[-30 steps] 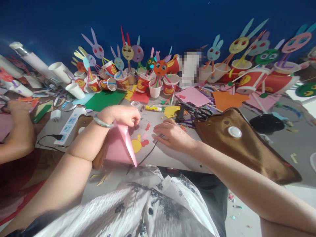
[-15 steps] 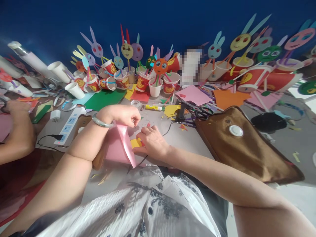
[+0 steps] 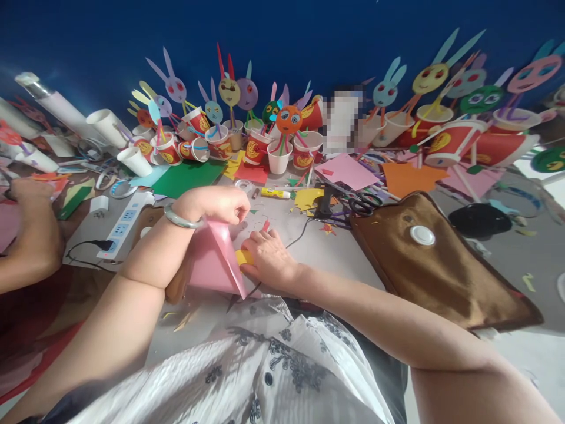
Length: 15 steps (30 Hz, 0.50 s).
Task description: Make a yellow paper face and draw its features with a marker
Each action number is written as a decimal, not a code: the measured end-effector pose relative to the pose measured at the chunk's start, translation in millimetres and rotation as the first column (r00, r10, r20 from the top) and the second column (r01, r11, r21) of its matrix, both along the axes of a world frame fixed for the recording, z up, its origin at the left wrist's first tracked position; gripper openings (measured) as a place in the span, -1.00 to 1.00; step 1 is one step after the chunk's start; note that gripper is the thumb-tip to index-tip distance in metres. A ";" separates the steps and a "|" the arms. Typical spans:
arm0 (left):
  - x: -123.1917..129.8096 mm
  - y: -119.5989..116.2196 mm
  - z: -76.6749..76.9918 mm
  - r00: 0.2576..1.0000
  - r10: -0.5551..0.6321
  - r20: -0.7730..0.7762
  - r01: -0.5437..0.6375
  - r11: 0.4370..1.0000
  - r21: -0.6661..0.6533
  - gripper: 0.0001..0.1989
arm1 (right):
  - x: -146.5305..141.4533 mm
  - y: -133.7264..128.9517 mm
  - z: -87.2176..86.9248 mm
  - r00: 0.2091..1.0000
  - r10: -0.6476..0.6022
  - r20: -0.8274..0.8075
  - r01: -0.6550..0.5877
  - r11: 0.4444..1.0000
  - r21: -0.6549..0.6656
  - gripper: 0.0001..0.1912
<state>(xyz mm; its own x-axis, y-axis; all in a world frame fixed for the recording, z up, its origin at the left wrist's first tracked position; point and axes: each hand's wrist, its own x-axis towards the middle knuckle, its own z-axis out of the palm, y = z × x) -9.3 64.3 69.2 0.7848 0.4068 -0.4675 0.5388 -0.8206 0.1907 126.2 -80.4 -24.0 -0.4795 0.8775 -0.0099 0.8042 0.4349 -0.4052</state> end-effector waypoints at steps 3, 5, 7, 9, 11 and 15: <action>0.0 -0.2 -0.4 1.000 -0.014 -0.014 0.014 1.000 0.007 -0.74 | -2.8 -1.7 1.5 1.000 0.008 0.003 -0.008 1.000 -0.021 -0.81; 0.3 -1.3 0.4 1.000 -0.026 -0.015 0.027 1.000 0.014 -0.75 | -3.9 -2.8 1.5 1.000 0.010 -0.023 -0.011 0.999 -0.032 -0.87; 0.7 -3.0 2.1 0.999 -0.033 -0.018 0.034 0.999 0.012 -0.76 | -3.5 -3.4 1.0 0.998 0.006 -0.062 -0.008 0.999 -0.034 -0.93; 1.1 -4.6 4.1 0.999 -0.035 -0.026 0.035 0.999 -0.012 -0.75 | -0.9 -3.0 1.3 0.994 -0.008 -0.113 0.005 0.999 -0.032 -0.96; 1.3 -5.8 5.7 0.999 -0.041 -0.033 0.040 0.998 -0.044 -0.74 | 4.7 -1.4 4.0 0.983 -0.036 -0.180 0.032 0.999 -0.027 -0.93; 1.6 -6.2 5.1 0.997 -0.074 -0.030 0.072 0.996 -0.053 -0.76 | 24.1 4.4 13.9 0.925 -0.140 -0.354 0.138 0.990 -0.030 -0.85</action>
